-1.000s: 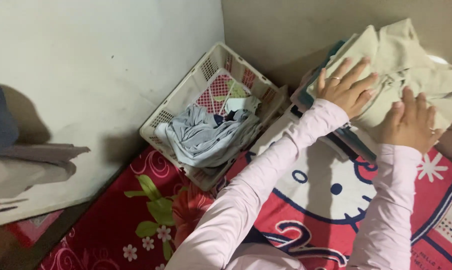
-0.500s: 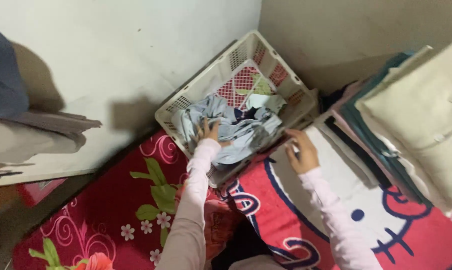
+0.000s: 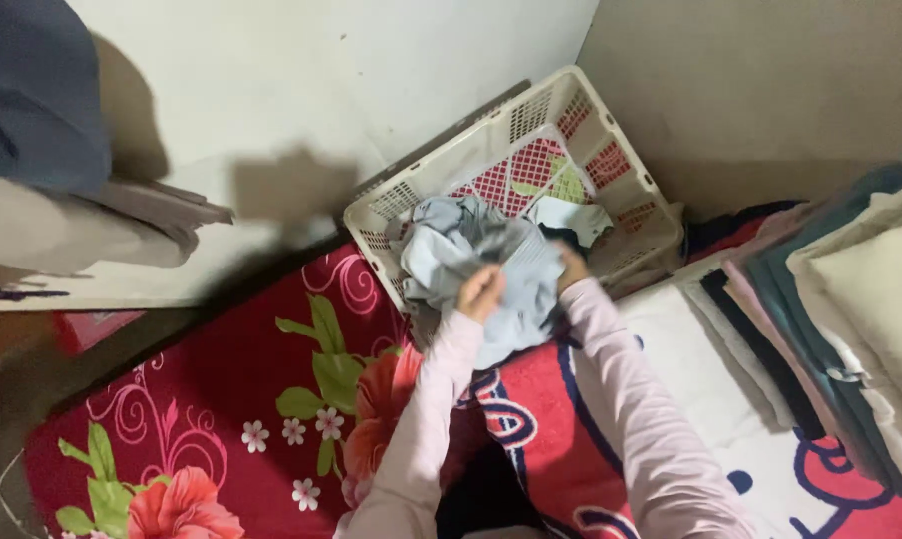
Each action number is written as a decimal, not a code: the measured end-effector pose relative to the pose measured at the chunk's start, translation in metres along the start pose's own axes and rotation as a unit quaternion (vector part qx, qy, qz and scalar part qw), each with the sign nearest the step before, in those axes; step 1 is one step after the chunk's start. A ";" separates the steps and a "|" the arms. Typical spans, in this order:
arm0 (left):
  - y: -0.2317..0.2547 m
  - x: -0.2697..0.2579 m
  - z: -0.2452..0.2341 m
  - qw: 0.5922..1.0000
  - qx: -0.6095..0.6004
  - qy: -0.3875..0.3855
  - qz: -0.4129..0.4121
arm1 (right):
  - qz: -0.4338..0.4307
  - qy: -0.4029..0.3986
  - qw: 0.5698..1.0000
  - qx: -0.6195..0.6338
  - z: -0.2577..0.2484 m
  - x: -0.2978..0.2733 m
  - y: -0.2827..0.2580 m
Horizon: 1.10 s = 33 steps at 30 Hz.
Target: Ironing and folding shirts on a flat surface
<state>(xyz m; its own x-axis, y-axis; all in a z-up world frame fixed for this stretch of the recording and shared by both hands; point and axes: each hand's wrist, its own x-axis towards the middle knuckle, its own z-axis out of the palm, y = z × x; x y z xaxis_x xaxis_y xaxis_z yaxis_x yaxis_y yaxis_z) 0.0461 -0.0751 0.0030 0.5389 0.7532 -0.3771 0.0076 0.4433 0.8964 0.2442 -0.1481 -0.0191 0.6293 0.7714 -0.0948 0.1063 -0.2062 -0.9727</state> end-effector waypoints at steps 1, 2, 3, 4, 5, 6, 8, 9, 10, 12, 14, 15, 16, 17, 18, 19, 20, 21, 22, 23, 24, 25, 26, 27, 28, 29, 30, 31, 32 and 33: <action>0.035 0.006 0.003 1.000 0.000 0.002 -0.003 | 0.003 -0.002 1.000 0.000 -0.016 -0.015 -0.023; 0.070 0.013 0.008 0.993 -0.067 -0.033 0.089 | 0.010 0.007 1.000 -0.006 -0.022 -0.022 -0.048; 0.105 0.020 0.013 0.972 -0.133 -0.068 0.179 | 0.017 0.015 1.000 -0.011 -0.026 -0.033 -0.076; 0.138 0.010 0.009 0.972 -0.134 -0.069 0.178 | 0.021 0.024 0.999 -0.017 -0.036 -0.040 -0.093; 0.171 0.001 0.005 0.975 -0.072 -0.083 0.192 | 0.025 0.032 0.999 -0.022 -0.047 -0.049 -0.110; 0.204 -0.009 0.001 0.974 -0.010 -0.095 0.207 | 0.028 0.040 0.998 -0.029 -0.057 -0.058 -0.127; 0.197 0.004 -0.008 0.975 0.046 -0.115 0.184 | 0.035 0.055 0.997 -0.041 -0.077 -0.073 -0.143; 0.193 0.009 -0.012 0.972 0.103 -0.133 0.161 | 0.039 0.062 0.996 -0.046 -0.086 -0.082 -0.153; 0.197 0.004 -0.006 0.972 0.103 -0.135 0.163 | 0.040 0.070 0.995 -0.052 -0.096 -0.087 -0.162; 0.207 -0.009 0.007 0.961 0.134 -0.205 0.129 | 0.040 0.087 0.993 -0.063 -0.115 -0.099 -0.183; 0.158 -0.019 0.051 0.962 0.117 -0.193 0.155 | 0.040 0.103 0.991 -0.071 -0.132 -0.113 -0.199; 0.135 -0.023 0.072 0.962 0.099 -0.179 0.179 | 0.039 0.110 0.990 -0.075 -0.139 -0.120 -0.208; 0.133 -0.079 0.080 0.962 0.100 -0.179 0.181 | 0.040 0.117 0.989 -0.079 -0.145 -0.129 -0.213; 0.132 -0.130 0.095 0.961 0.107 -0.181 0.178 | 0.040 0.124 0.988 -0.083 -0.151 -0.138 -0.217; 0.132 -0.184 0.114 0.961 0.113 -0.183 0.175 | 0.041 0.131 0.987 -0.088 -0.161 -0.146 -0.223; 0.161 -0.193 0.121 0.960 0.113 -0.184 0.178 | 0.041 0.139 0.985 -0.093 -0.174 -0.157 -0.210; 0.191 -0.200 0.129 0.958 0.123 -0.192 0.174 | 0.041 0.151 0.983 -0.097 -0.187 -0.168 -0.199; 0.220 -0.209 0.139 0.955 0.134 -0.201 0.170 | 0.040 0.163 0.981 -0.100 -0.203 -0.179 -0.189; 0.152 -0.195 0.132 0.952 0.134 -0.214 0.174 | 0.041 0.184 0.976 -0.105 -0.222 -0.187 -0.188; 0.087 -0.190 0.125 0.933 0.175 -0.221 0.222 | 0.041 0.205 0.972 -0.109 -0.242 -0.198 -0.187; 0.024 -0.191 0.120 0.911 0.213 -0.231 0.268 | 0.044 0.230 0.966 -0.114 -0.262 -0.215 -0.185; 0.033 -0.204 0.121 0.905 0.211 -0.248 0.272 | 0.047 0.254 0.959 -0.119 -0.275 -0.227 -0.202; 0.039 -0.220 0.123 0.888 0.223 -0.306 0.262 | 0.053 0.281 0.950 -0.125 -0.288 -0.244 -0.217; 0.043 -0.235 0.126 0.866 0.234 -0.363 0.251 | 0.059 0.307 0.941 -0.130 -0.304 -0.264 -0.231; 0.067 -0.256 0.142 0.857 0.229 -0.387 0.251 | 0.067 0.338 0.929 -0.137 -0.334 -0.302 -0.215; 0.090 -0.276 0.158 0.821 0.244 -0.454 0.246 | 0.076 0.368 0.915 -0.145 -0.362 -0.342 -0.201; 0.117 -0.297 0.169 0.780 0.257 -0.517 0.240 | 0.086 0.396 0.902 -0.152 -0.384 -0.383 -0.190; 0.142 -0.316 0.190 0.768 0.251 -0.538 0.240 | 0.095 0.423 0.887 -0.159 -0.400 -0.418 -0.190; 0.166 -0.337 0.210 0.745 0.233 -0.571 0.253 | 0.104 0.447 0.873 -0.164 -0.414 -0.455 -0.188; 0.190 -0.360 0.230 0.721 0.213 -0.603 0.265 | 0.114 0.470 0.859 -0.170 -0.425 -0.494 -0.185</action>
<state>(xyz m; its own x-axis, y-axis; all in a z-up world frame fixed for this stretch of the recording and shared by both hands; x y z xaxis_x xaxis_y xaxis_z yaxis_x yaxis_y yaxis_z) 0.0469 -0.3738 0.3628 0.9001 -0.3235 0.2919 -0.3494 -0.1359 0.9271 0.2407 -0.7464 0.2974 0.9900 -0.1059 0.0936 0.0161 -0.5738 -0.8189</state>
